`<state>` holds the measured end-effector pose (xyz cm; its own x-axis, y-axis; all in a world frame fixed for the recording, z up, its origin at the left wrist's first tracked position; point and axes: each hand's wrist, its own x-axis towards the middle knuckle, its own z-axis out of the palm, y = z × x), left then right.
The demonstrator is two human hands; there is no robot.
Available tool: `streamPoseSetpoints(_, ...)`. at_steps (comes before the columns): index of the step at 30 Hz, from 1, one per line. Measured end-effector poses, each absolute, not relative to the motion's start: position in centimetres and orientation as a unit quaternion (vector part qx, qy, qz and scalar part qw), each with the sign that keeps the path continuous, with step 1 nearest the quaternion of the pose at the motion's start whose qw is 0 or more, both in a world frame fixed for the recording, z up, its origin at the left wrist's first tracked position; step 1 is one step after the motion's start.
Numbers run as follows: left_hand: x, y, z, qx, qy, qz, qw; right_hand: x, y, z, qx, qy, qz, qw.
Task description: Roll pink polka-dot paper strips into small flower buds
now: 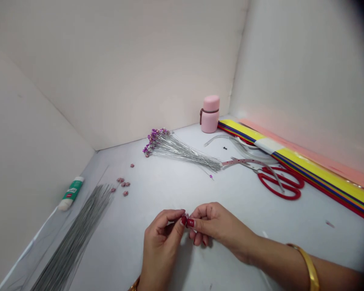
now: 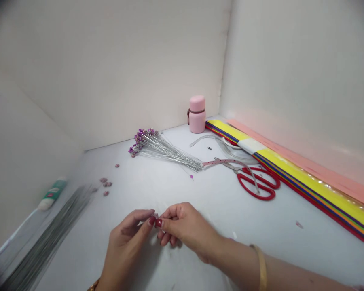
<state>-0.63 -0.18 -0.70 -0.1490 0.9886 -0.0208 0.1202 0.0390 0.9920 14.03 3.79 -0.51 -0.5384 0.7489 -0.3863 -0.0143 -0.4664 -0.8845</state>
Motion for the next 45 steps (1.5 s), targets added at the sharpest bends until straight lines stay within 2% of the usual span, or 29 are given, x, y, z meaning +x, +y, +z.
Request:
streamPoseSetpoints(10,-1.2,-0.3,-0.2,0.653,0.535,0.458,0.279,14.2,3.9,0.6,-0.348,-0.390,0.809,0.267)
streamPoseSetpoints(13,-1.2,-0.3,-0.1,0.677,0.521,0.449,0.262,14.4,3.9,0.4,-0.353,-0.393,0.801,0.282)
streamPoseSetpoints(23,-0.9,-0.3,-0.4,0.564,0.548,0.477,0.393,14.1,4.0,0.4,-0.357,-0.422,0.784,0.283)
streamPoseSetpoints(28,-0.8,-0.2,-0.5,0.517,0.566,0.495,0.408,14.1,3.8,0.3,-0.384,-0.443,0.759,0.283)
streamPoseSetpoints(34,-0.6,0.3,-0.5,0.396,0.577,0.493,0.517,14.2,3.9,0.5,-0.383,-0.490,0.733,0.275)
streamPoseSetpoints(40,-0.3,0.4,-0.4,0.338,0.570,0.506,0.552,14.2,3.9,0.3,-0.386,-0.510,0.720,0.269)
streamPoseSetpoints(45,-0.2,0.3,0.0,0.326,0.589,0.506,0.539,14.0,3.9,0.4,-0.394,-0.517,0.712,0.264)
